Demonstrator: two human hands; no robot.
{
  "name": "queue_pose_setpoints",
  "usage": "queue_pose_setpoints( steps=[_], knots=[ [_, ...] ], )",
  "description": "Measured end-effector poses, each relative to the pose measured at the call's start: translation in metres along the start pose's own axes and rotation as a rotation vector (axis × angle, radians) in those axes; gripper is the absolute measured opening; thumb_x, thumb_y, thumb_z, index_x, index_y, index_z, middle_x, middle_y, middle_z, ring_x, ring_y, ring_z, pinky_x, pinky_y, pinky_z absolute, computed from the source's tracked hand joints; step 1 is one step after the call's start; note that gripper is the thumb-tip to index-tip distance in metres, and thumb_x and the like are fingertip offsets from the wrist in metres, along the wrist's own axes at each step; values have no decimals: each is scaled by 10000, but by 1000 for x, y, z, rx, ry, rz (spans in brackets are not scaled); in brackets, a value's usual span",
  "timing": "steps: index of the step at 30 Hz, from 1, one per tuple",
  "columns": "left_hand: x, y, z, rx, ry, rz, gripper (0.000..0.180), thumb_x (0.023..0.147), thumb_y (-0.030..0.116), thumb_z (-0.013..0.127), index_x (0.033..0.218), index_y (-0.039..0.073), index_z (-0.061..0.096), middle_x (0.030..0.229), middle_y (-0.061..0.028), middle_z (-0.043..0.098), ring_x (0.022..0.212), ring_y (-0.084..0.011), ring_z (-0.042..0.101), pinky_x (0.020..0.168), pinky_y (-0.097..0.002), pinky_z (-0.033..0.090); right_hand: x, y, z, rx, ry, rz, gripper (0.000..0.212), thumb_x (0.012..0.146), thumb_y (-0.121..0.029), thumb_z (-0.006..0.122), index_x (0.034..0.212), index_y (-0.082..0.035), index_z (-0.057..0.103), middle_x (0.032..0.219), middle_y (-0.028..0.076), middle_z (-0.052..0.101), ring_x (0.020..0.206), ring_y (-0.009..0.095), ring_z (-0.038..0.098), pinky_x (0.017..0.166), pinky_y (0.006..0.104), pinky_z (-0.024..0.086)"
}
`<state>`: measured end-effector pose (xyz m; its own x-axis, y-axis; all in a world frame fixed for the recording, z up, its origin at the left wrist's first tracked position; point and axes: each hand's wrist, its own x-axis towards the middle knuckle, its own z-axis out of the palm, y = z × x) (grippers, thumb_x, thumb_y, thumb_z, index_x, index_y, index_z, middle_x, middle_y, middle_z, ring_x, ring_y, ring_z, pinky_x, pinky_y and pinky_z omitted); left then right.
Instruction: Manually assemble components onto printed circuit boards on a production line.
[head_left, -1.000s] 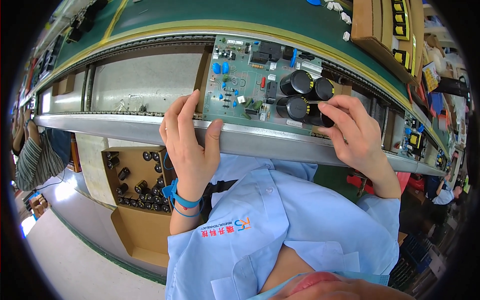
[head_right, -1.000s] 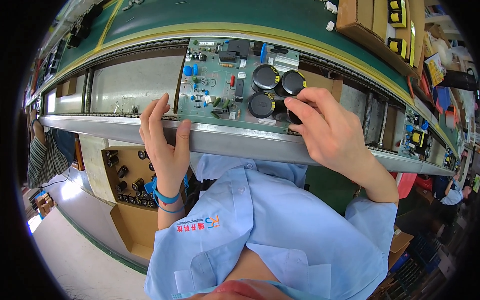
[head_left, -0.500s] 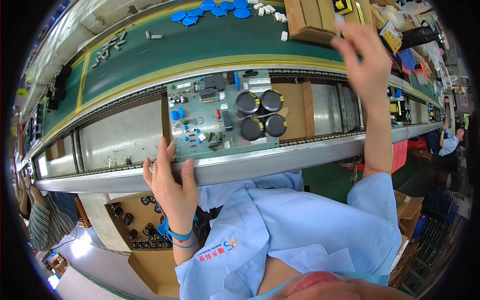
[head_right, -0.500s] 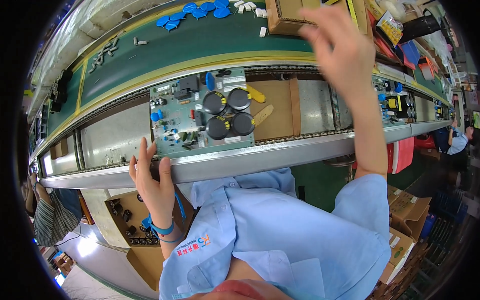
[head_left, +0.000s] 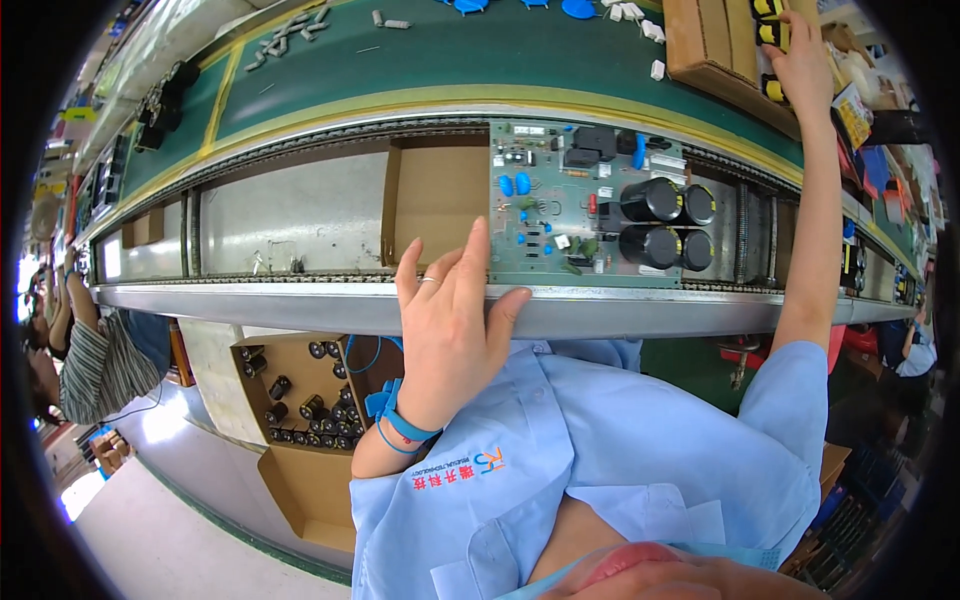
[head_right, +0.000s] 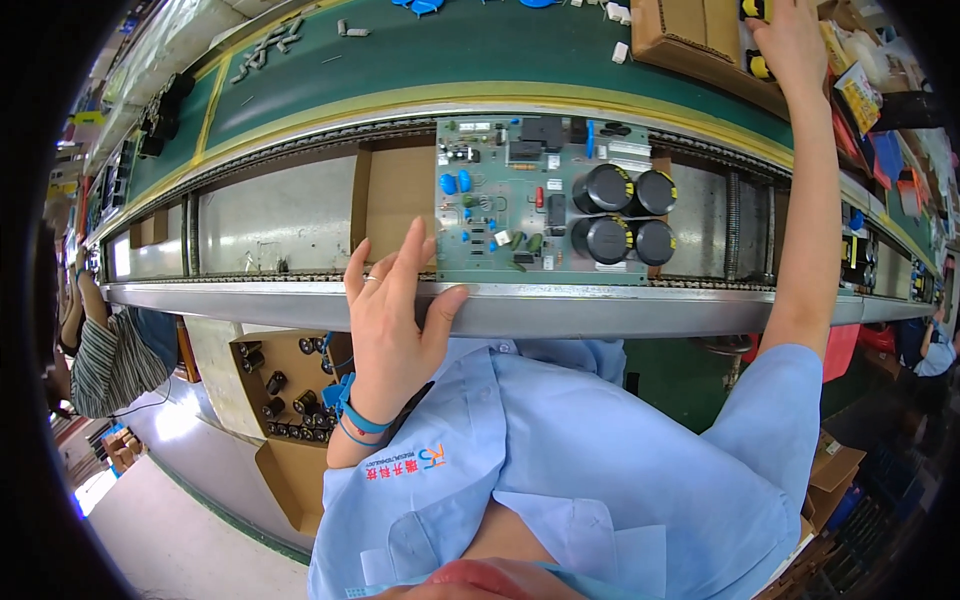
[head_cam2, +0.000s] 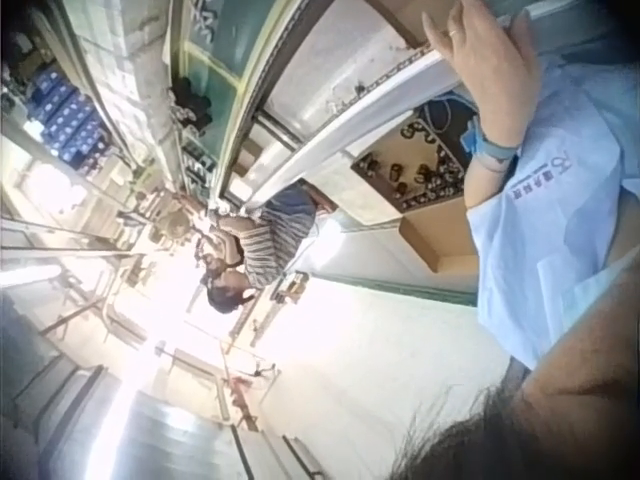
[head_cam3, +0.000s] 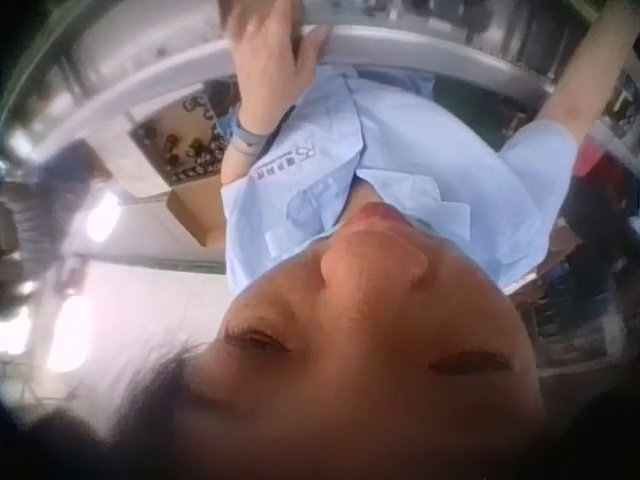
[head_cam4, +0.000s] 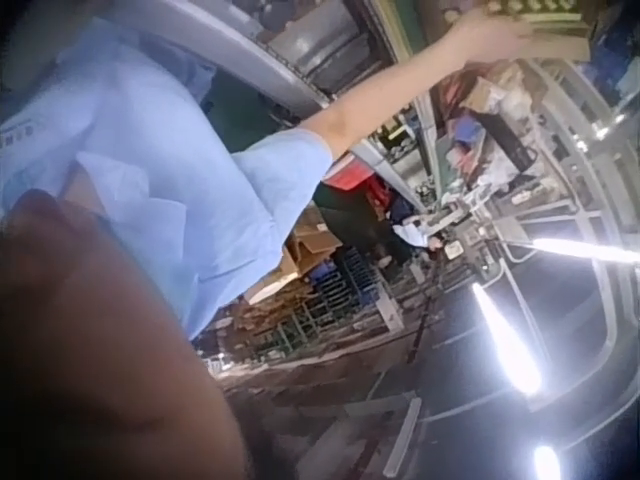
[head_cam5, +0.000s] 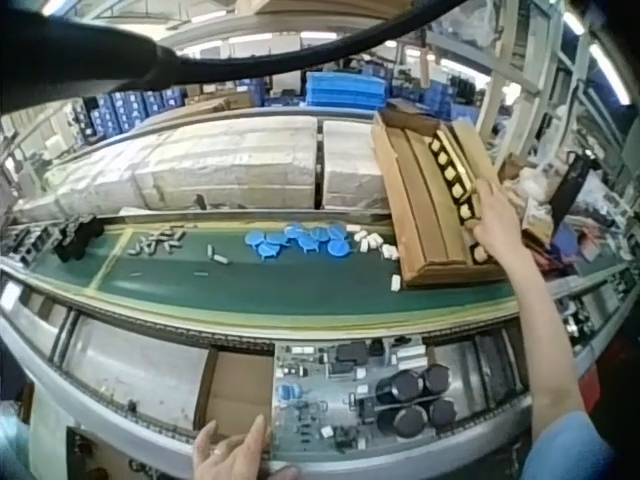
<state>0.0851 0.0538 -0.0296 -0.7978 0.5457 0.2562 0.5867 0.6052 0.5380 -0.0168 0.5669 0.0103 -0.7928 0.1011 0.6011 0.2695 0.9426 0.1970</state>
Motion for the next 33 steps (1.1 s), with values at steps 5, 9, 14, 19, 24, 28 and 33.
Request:
queue_pose_setpoints(
  steps=[5,9,14,19,24,28,33],
  knots=[
    [22,-19,-27,99,-36,46,516,862,207,707,1308,6,544,824,-78,659,856,-265,646,1025,-471,390,-7,-20,-12,53,-111,76,532,826,-170,709,1306,-118,485,1239,155,614,1159,380,555,896,467,481],
    [85,-68,-45,276,231,131,204,879,152,667,1076,99,683,919,-76,702,834,-276,649,851,-413,475,-9,-11,-16,-56,-100,-7,534,818,-145,699,1319,-147,512,1213,150,625,1133,355,572,933,443,459],
    [175,-146,-33,325,355,362,150,869,115,629,1002,58,669,880,-137,677,804,-340,649,719,-428,507,-10,-29,-61,75,17,28,399,889,-172,667,1280,-147,596,1204,123,639,1096,275,622,925,388,485],
    [211,-168,-9,163,368,335,203,904,54,537,1037,-16,674,1054,-175,671,1013,-377,619,880,-416,495,-38,-110,-144,1105,-341,99,449,911,-48,644,1338,29,529,1239,93,598,1146,180,571,1007,305,429],
    [202,-154,-19,292,183,151,176,888,92,570,1001,6,673,1029,-177,657,999,-377,609,847,-436,497,-76,-193,-167,1140,-609,-143,455,750,-7,723,1193,-28,621,1120,78,627,991,181,621,895,295,483],
    [200,-143,-18,414,288,151,149,882,165,616,819,32,596,835,-165,600,869,-351,603,766,-439,499,-84,-210,-161,1019,-656,-244,443,733,-22,747,1160,-18,629,1052,96,640,950,203,620,869,304,483],
    [202,-161,-18,413,330,97,188,932,196,568,856,23,568,818,-174,634,814,-356,638,713,-449,509,-81,-213,-146,1023,-775,-148,425,728,-32,751,1137,-18,637,1054,92,646,935,206,619,873,311,479]
  ],
)
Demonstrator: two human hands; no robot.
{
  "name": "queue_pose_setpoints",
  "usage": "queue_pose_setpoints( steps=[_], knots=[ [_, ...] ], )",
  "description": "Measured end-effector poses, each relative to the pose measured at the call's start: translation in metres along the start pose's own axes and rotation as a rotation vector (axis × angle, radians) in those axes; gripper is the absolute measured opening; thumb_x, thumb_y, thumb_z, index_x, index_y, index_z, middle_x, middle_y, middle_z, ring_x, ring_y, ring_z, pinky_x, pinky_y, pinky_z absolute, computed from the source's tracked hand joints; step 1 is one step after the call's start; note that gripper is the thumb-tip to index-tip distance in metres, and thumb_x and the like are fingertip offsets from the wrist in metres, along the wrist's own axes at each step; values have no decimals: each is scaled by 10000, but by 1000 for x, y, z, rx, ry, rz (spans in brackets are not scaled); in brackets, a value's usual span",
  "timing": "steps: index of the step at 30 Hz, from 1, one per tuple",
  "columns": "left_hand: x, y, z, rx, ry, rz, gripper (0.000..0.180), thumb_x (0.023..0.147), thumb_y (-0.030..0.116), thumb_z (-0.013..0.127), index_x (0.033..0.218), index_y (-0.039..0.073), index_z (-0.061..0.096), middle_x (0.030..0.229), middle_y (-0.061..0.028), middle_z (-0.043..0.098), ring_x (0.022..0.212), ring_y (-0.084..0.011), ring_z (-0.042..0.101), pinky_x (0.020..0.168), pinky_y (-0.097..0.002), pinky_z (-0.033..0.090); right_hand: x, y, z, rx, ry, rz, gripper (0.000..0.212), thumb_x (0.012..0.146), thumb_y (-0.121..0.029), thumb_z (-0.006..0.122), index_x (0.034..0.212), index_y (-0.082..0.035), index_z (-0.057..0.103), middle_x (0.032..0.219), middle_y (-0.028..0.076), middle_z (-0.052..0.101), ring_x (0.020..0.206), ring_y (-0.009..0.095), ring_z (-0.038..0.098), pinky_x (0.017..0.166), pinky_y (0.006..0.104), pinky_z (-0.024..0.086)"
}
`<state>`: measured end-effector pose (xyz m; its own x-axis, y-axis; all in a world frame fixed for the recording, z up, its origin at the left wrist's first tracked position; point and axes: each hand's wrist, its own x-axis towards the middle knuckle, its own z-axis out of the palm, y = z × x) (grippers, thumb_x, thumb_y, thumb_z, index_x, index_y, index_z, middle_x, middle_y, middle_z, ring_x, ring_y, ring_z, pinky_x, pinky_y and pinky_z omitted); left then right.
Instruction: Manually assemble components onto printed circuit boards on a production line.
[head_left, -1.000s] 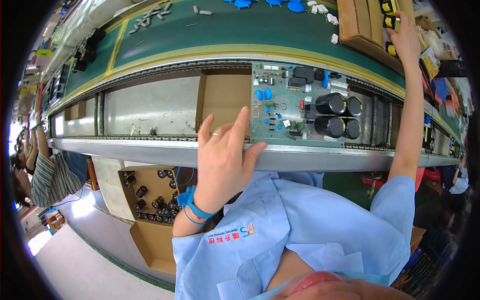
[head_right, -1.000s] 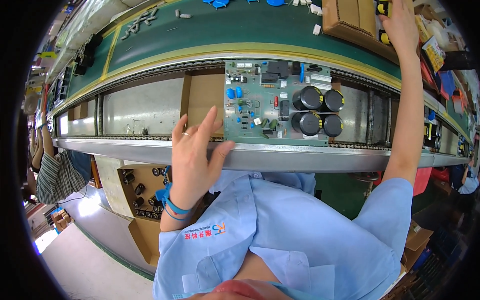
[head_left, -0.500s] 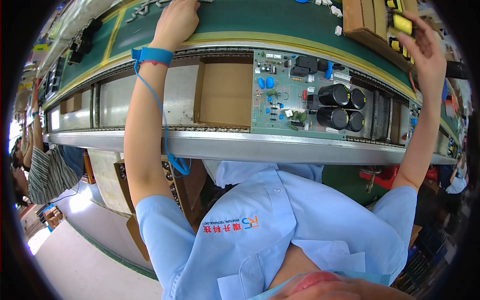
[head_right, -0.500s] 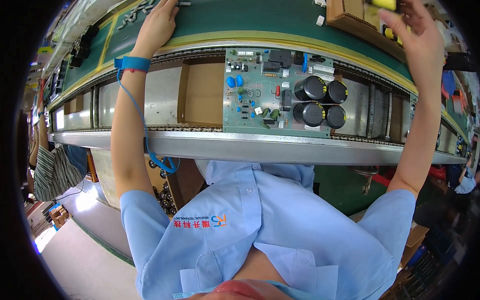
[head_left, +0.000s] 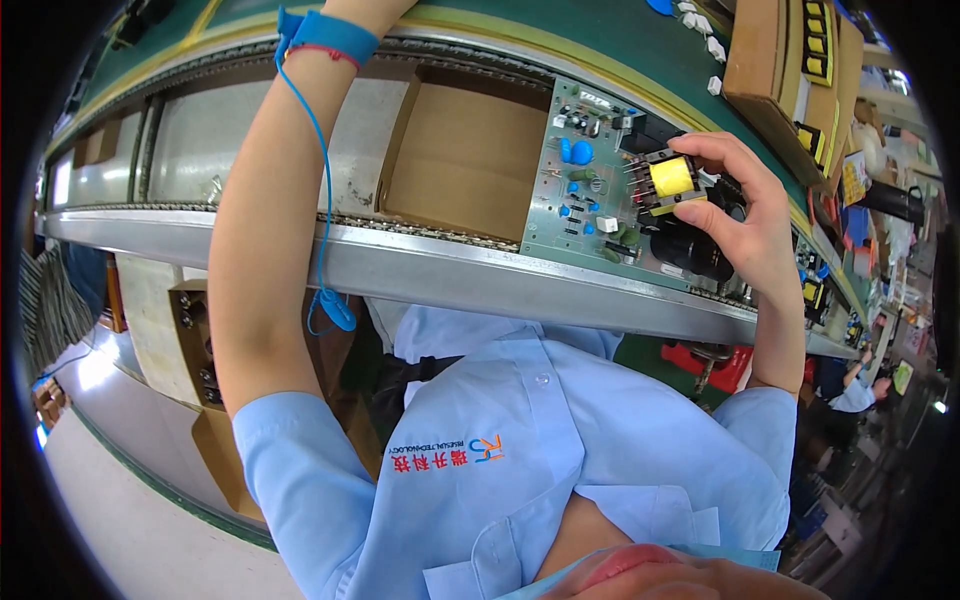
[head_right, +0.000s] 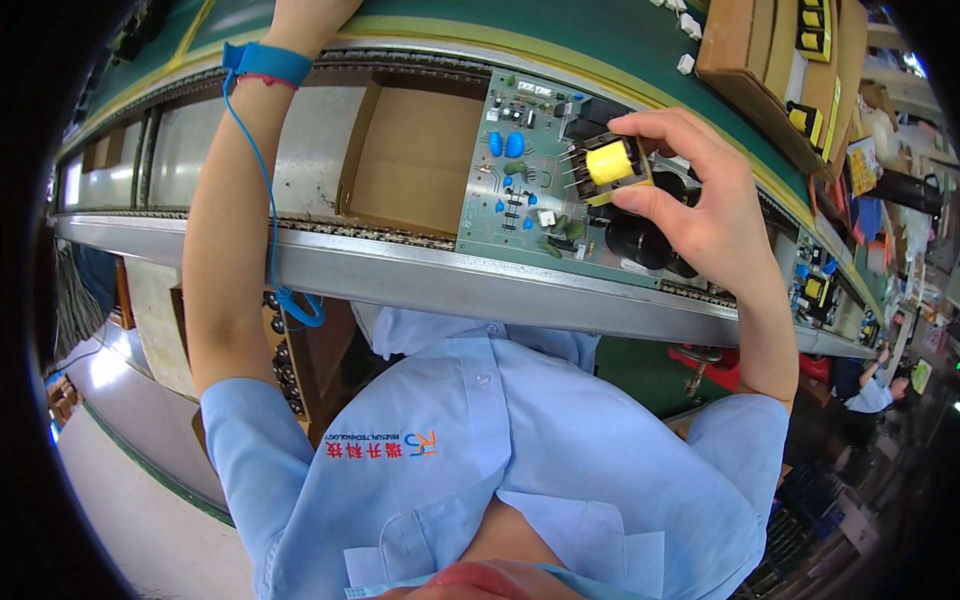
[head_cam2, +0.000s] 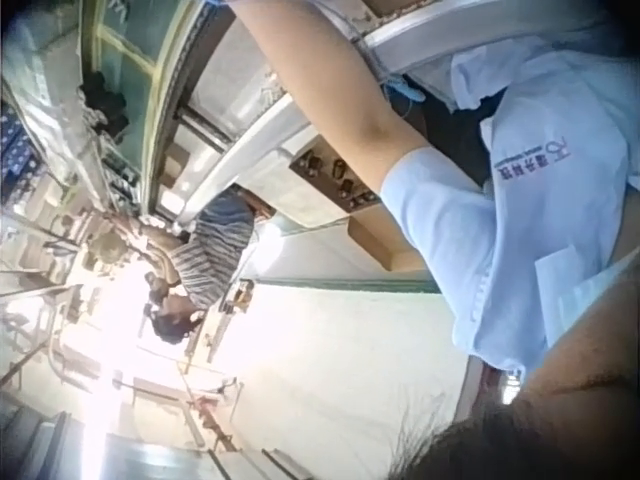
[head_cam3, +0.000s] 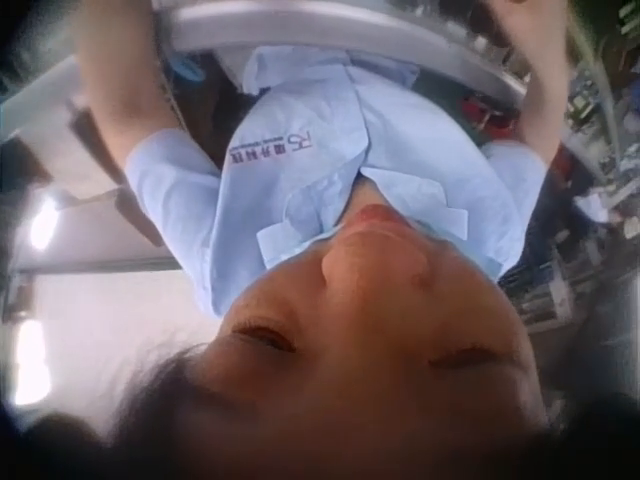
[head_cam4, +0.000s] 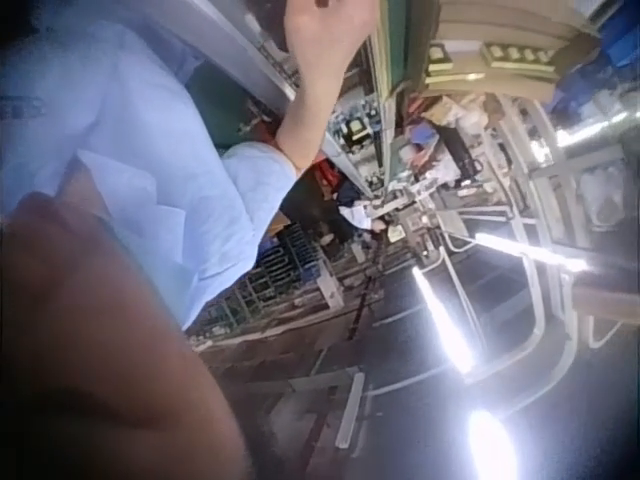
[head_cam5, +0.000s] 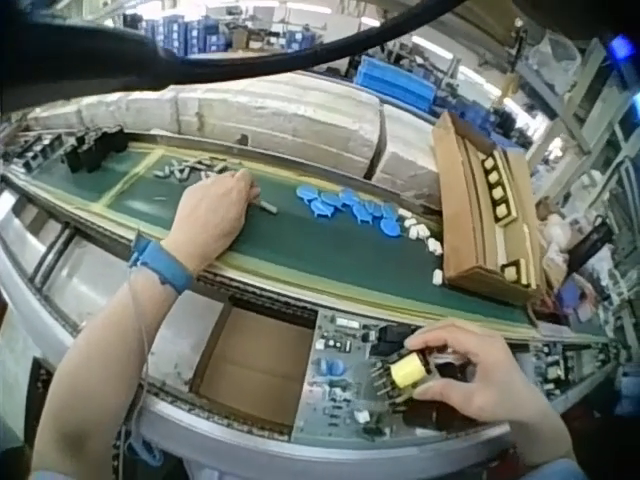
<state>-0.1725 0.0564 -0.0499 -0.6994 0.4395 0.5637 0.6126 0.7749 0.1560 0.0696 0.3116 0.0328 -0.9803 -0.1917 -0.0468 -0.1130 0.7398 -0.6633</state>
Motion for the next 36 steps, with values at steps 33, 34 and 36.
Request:
queue_pose_setpoints(
  steps=[33,34,36],
  knots=[
    [-151,109,-98,-846,-517,-92,138,941,59,558,1040,-10,490,894,-157,663,742,-364,652,608,-418,509,5,-32,26,-400,-22,-144,449,697,-36,767,1108,-20,586,1088,134,599,943,337,621,756,380,523],
    [-155,111,-99,-904,-502,-92,217,928,77,570,1093,-39,493,821,-155,644,695,-335,650,580,-420,505,4,-32,27,-386,-27,-139,448,698,-37,766,1107,-19,583,1092,136,599,934,335,624,741,379,527],
    [-157,114,-101,-890,-536,-99,226,919,65,578,1099,-43,497,864,-152,642,709,-336,651,598,-410,516,3,-28,29,-358,-7,-118,458,689,-30,768,1108,-22,583,1082,133,609,909,335,633,725,374,534]
  ],
)
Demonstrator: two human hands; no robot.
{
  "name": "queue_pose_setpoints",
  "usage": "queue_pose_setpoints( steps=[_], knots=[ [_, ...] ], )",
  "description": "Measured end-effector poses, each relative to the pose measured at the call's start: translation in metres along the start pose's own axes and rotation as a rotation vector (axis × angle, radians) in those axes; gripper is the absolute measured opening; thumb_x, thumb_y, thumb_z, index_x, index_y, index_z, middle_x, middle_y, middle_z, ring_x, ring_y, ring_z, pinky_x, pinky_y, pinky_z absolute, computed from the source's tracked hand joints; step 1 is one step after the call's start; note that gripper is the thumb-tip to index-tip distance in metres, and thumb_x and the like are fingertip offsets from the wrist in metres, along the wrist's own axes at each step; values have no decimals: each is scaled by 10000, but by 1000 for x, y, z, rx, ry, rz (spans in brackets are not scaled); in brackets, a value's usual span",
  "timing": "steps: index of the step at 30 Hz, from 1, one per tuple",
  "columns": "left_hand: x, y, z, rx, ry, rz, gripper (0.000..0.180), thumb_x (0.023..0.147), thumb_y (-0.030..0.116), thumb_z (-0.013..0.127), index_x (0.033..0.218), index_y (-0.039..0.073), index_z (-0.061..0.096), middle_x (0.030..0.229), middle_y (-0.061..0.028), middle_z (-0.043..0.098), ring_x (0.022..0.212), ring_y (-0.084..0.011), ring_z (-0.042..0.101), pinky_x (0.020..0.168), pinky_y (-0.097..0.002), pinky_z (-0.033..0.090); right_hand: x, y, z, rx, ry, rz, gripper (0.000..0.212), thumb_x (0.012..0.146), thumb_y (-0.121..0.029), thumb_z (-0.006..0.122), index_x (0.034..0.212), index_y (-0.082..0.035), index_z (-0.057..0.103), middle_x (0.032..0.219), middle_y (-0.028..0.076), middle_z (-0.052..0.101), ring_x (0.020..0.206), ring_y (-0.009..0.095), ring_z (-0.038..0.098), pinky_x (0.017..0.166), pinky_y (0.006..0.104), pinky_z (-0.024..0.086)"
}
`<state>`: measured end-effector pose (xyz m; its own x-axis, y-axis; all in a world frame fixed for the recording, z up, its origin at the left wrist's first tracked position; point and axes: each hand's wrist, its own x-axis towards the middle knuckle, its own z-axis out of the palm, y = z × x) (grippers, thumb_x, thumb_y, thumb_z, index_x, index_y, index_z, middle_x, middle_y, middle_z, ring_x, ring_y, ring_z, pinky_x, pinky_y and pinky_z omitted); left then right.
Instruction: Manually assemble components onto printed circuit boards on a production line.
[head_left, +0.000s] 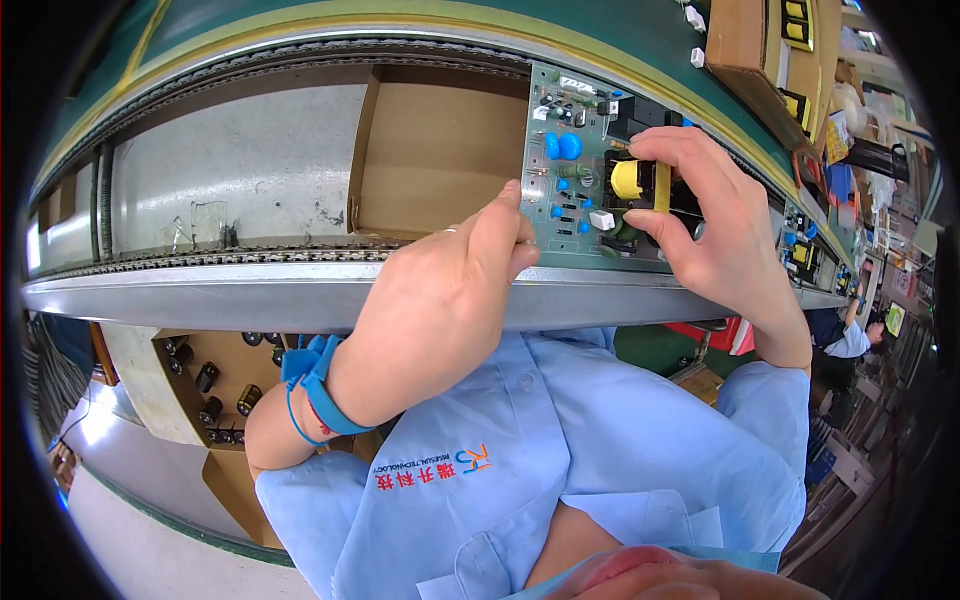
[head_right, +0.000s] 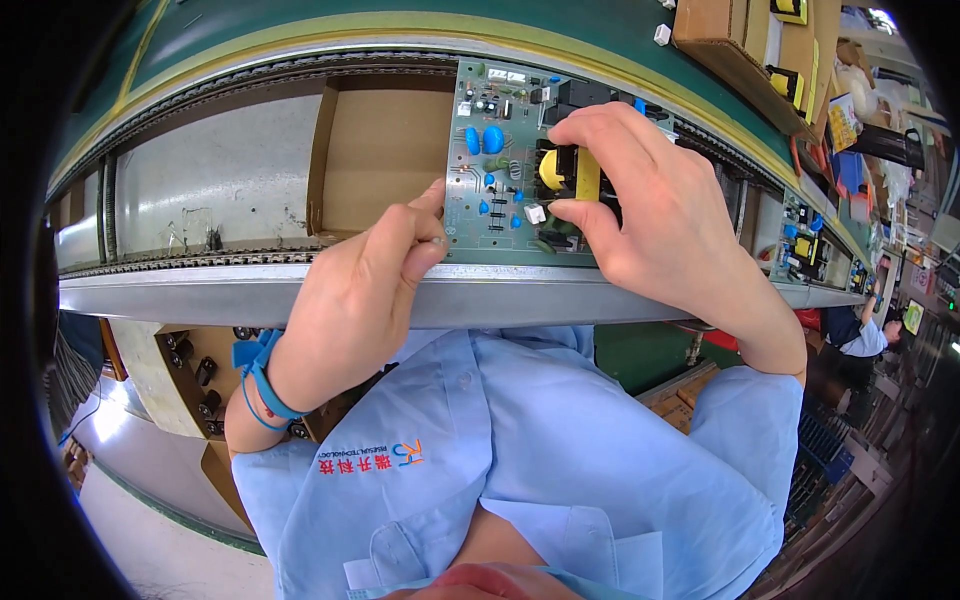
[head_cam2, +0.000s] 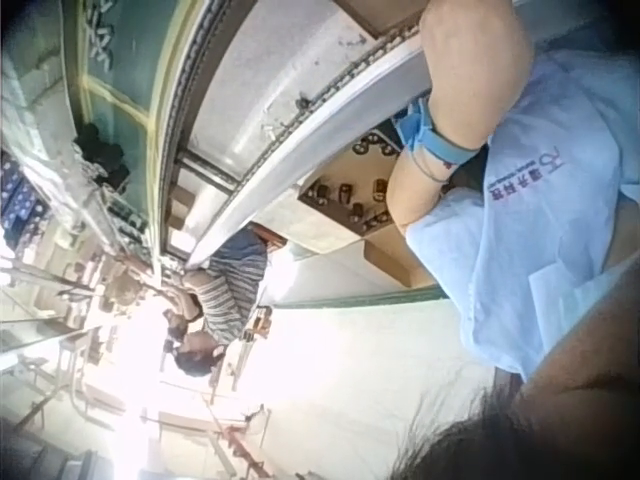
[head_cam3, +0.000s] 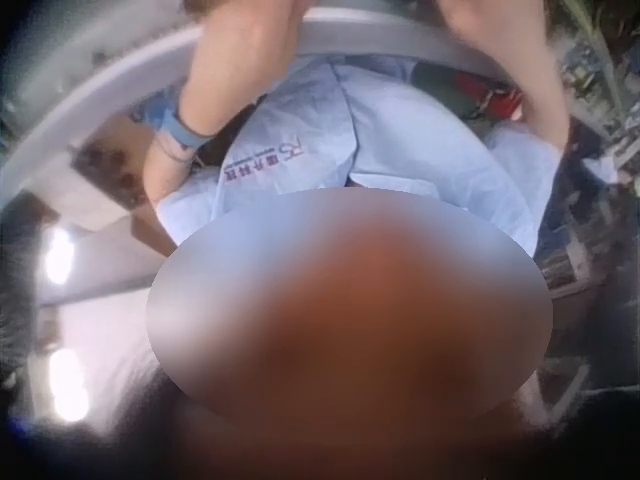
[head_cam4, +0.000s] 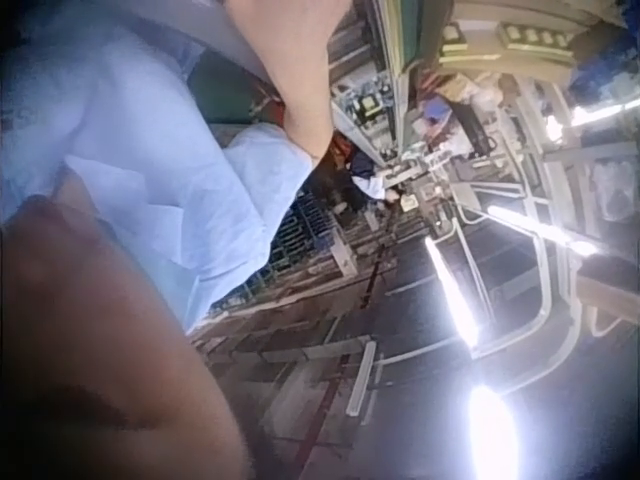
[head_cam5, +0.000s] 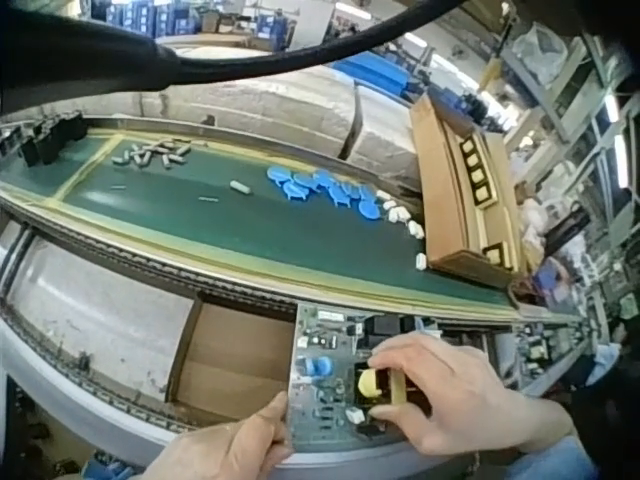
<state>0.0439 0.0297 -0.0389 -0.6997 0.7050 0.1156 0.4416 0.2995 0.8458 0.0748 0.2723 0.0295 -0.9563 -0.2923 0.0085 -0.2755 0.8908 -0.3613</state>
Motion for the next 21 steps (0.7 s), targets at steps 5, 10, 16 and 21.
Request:
queue_pose_setpoints(
  steps=[5,10,16,21],
  knots=[
    [-4,-5,12,37,67,96,169,893,76,618,993,-13,513,1012,-218,664,703,-324,658,625,-388,531,-1,2,9,66,111,3,469,658,-9,770,1094,-25,598,1046,127,635,887,329,648,716,359,540],
    [-3,-4,12,49,35,69,155,887,79,633,948,1,513,1085,-246,659,712,-318,663,620,-383,528,0,3,13,93,107,60,457,674,15,759,1104,-23,610,1087,128,640,911,290,661,752,342,549],
    [5,-1,2,57,120,61,129,881,37,633,964,-2,541,976,-169,661,719,-323,642,648,-381,521,-4,5,15,34,133,-51,469,651,-6,768,1087,-44,599,1065,93,626,826,293,656,637,332,539],
    [13,-4,-14,66,229,9,41,918,38,606,957,29,596,832,-113,634,669,-279,592,633,-315,491,-6,5,9,-40,104,-71,455,676,-90,786,1090,-54,603,1068,61,625,806,263,662,587,319,523]
  ],
)
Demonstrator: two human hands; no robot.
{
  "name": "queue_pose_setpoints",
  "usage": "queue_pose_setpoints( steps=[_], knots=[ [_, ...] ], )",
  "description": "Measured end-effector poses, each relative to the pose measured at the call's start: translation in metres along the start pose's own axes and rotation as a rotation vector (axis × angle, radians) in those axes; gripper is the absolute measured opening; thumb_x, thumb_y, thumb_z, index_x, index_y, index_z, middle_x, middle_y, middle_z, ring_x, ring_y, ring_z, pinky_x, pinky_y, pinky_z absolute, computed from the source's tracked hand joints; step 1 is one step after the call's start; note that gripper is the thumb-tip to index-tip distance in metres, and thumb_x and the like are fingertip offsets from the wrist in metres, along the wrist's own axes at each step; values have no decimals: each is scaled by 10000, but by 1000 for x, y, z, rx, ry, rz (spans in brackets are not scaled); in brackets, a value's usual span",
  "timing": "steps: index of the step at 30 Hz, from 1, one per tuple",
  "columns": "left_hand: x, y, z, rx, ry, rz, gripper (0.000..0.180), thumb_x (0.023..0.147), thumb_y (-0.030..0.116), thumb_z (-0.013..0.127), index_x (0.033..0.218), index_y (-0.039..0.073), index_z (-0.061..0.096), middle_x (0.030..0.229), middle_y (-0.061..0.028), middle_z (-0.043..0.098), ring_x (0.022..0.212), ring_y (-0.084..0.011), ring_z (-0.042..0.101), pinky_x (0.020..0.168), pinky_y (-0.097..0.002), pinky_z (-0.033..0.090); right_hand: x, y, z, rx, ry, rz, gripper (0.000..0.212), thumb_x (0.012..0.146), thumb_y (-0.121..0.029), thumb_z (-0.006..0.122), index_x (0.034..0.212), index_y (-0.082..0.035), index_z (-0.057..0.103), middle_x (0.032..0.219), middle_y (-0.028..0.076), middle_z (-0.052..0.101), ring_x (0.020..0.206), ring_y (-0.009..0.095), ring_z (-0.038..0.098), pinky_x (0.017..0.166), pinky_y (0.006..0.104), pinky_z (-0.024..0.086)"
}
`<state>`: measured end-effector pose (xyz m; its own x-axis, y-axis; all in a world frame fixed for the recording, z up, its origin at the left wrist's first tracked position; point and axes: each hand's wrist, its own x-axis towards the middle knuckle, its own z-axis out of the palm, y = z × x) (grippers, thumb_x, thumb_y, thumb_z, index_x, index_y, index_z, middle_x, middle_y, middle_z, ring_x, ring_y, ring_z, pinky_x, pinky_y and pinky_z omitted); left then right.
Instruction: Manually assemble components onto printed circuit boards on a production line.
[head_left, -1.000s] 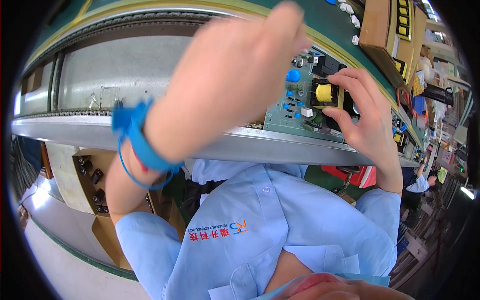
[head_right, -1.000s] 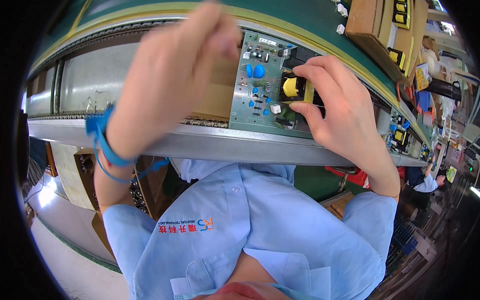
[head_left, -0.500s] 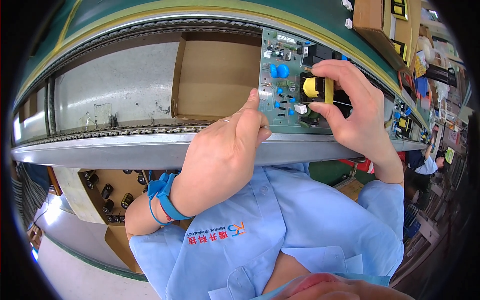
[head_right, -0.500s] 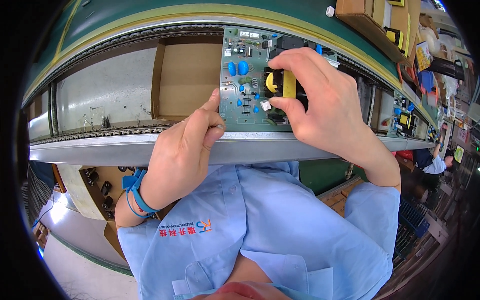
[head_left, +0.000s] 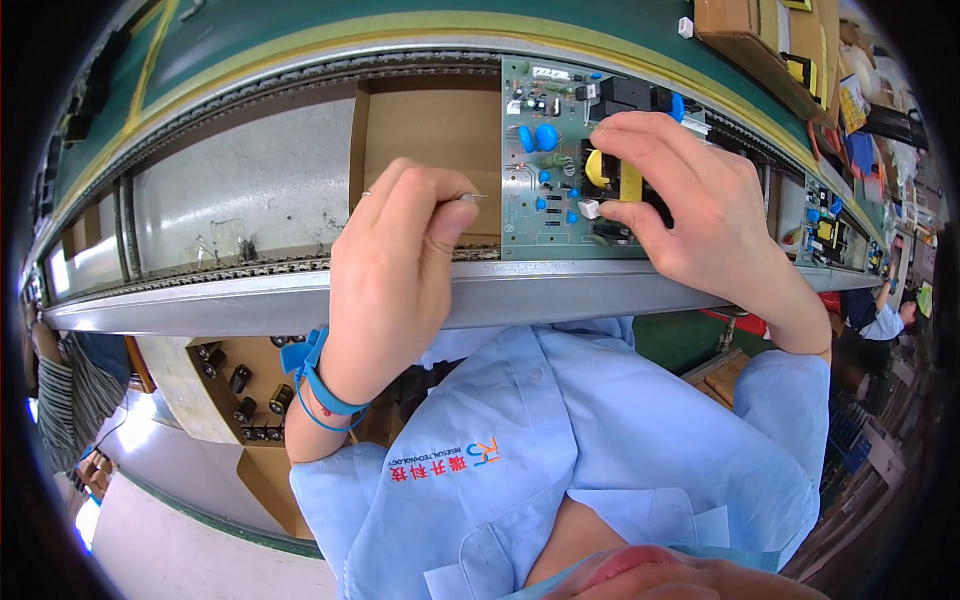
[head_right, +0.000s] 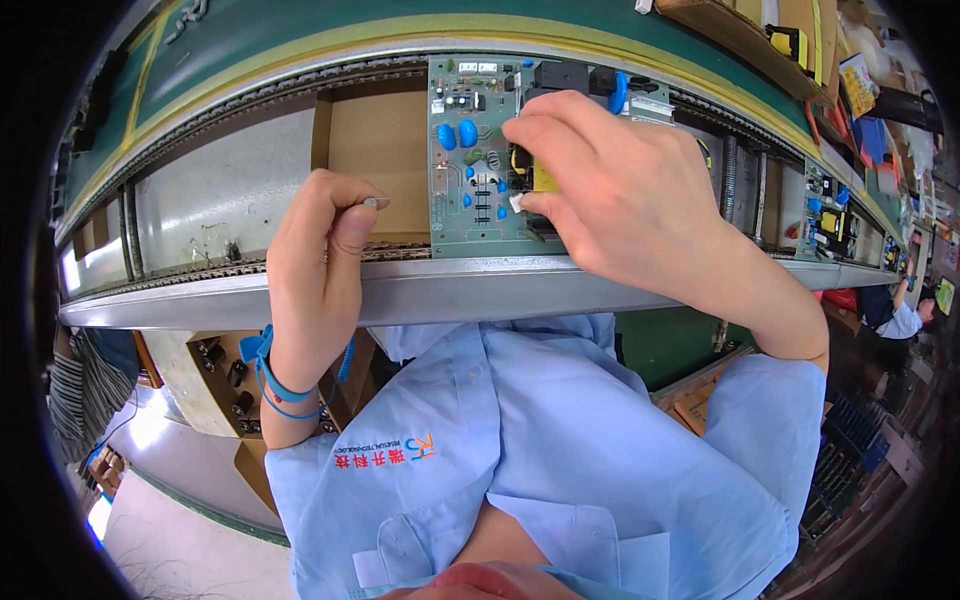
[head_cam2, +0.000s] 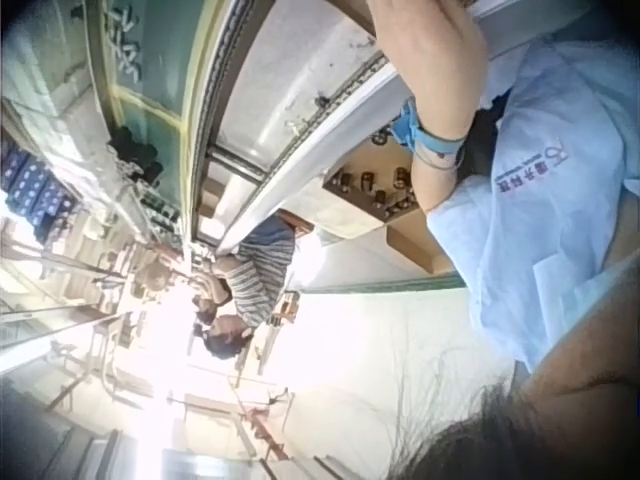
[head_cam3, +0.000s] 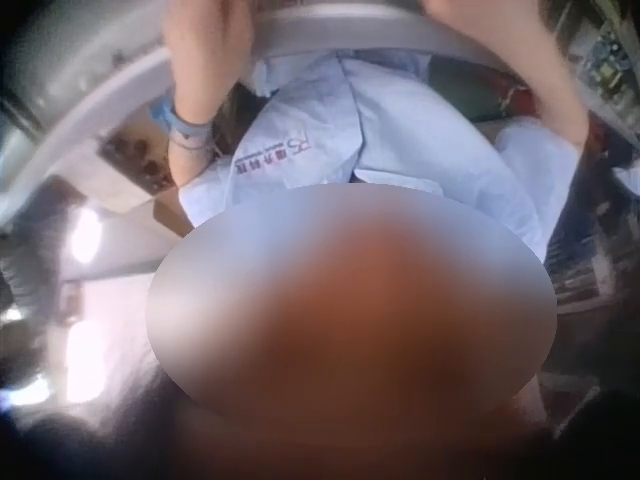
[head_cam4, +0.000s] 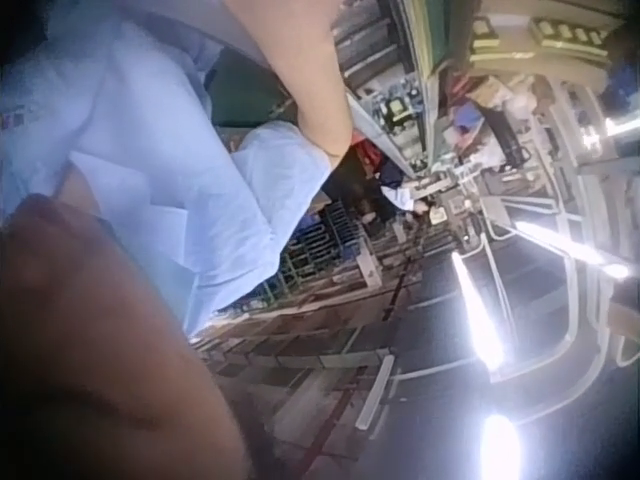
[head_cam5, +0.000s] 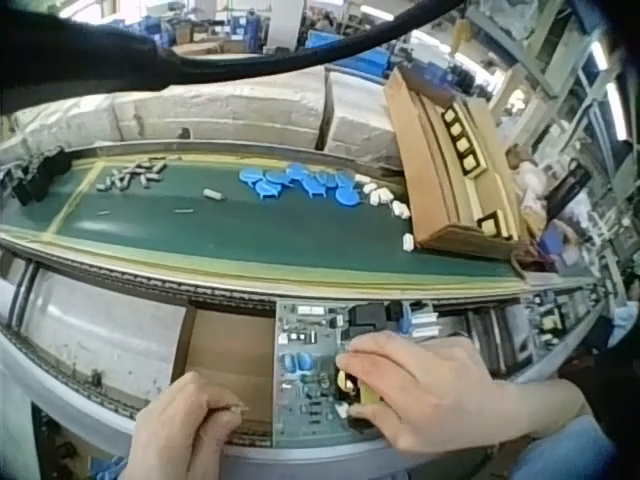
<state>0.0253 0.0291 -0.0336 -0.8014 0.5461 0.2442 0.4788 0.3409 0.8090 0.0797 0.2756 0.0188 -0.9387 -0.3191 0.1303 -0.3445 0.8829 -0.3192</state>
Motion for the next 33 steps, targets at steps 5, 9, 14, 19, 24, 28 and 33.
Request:
queue_pose_setpoints(
  steps=[5,9,14,19,24,28,33],
  knots=[
    [-2,9,-7,-293,-141,-338,100,958,46,573,1043,12,613,773,-74,634,674,-150,575,632,-267,478,9,10,-16,-129,-71,-130,426,736,-323,775,1063,-72,666,1026,39,655,814,243,674,623,356,519],
    [-4,16,4,-384,-141,-316,140,955,15,560,1082,13,618,798,-63,656,690,-106,563,650,-246,486,51,29,-16,-84,129,-31,318,772,-117,757,1075,-39,703,990,116,698,840,261,672,706,335,529],
    [-7,18,17,-319,-158,-232,150,910,-19,600,1054,12,630,899,-105,662,751,-196,629,702,-295,511,149,41,12,-18,102,-150,215,814,-67,627,1017,-17,676,973,159,678,896,374,656,765,430,525],
    [-2,26,19,-197,-144,-187,133,890,-38,615,1011,-9,664,960,-68,661,823,-126,615,765,-251,504,222,58,60,-120,143,-92,211,831,-151,663,975,-2,700,945,222,686,925,391,664,775,469,534],
    [-6,23,25,-158,-104,-162,137,847,-25,659,969,22,698,932,-115,669,771,-233,653,694,-311,521,228,48,61,-75,136,10,227,846,-191,666,885,30,697,973,254,689,941,409,663,793,484,525],
    [0,25,31,-57,-114,-81,133,830,-14,671,949,33,706,894,-114,670,766,-271,653,687,-324,528,184,44,21,60,24,-59,246,862,-182,647,949,44,693,983,250,692,973,391,662,815,457,520],
    [-8,20,31,28,-99,-6,131,809,-2,685,932,37,708,876,-103,670,767,-289,650,678,-342,529,115,17,-12,373,56,-126,180,928,-98,551,998,32,655,912,213,695,888,327,679,759,404,523]
  ],
)
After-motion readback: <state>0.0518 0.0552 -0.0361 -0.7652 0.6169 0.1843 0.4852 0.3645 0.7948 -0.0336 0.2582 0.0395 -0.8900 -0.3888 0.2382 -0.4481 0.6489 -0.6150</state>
